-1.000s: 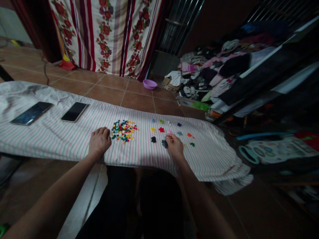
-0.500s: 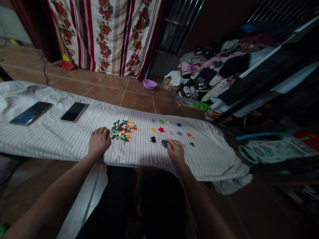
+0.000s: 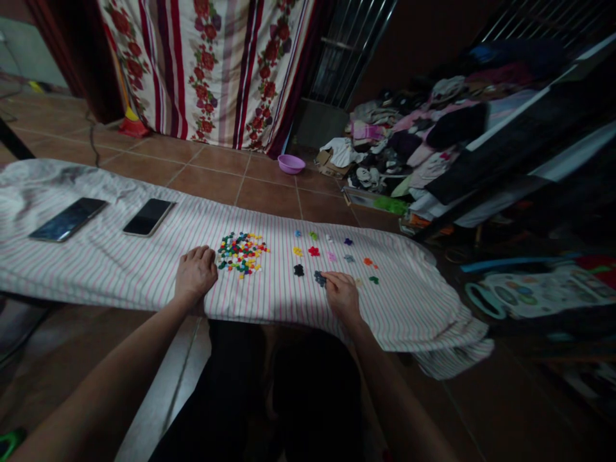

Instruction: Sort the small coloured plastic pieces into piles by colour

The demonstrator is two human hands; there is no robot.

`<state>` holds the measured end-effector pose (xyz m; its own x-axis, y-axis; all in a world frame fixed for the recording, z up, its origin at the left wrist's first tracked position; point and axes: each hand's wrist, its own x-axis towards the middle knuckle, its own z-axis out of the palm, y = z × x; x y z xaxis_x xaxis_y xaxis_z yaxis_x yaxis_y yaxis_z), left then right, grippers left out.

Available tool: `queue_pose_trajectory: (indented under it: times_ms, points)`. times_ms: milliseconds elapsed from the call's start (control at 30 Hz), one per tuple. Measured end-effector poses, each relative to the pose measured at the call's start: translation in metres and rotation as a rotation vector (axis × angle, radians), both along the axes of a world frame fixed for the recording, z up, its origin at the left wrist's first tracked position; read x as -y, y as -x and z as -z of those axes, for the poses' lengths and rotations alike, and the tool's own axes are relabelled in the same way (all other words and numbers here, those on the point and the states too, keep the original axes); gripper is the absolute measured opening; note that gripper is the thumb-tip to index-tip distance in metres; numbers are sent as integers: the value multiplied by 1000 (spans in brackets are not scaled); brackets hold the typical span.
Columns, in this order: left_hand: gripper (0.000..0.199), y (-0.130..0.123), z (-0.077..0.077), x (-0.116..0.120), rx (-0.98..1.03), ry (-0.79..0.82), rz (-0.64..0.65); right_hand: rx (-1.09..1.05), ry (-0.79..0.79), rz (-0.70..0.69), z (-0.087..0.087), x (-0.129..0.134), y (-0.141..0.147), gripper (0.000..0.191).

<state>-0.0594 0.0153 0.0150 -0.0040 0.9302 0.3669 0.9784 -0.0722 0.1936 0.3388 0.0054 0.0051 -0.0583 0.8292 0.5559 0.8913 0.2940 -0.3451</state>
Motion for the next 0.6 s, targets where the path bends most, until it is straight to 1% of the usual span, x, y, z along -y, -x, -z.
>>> queue_pose_trajectory:
  times_ms: [133,233,400,500,600]
  points:
    - [26,0,-2,1,-8,1,7,-1,-14,-16,-1,-1,-1,33]
    - [25,0,-3,1,-13,0,9,-5,-18,-1,-3,-2,-1,33]
    - [24,0,0,0,-14,-28,6,-14,-22,17,-5,-6,0,32]
    - [24,0,1,0,-14,-32,8,-24,-9,17,-9,-9,6,33]
    - [24,0,1,1,-6,-23,7,-45,4,-9,-16,-13,20,34]
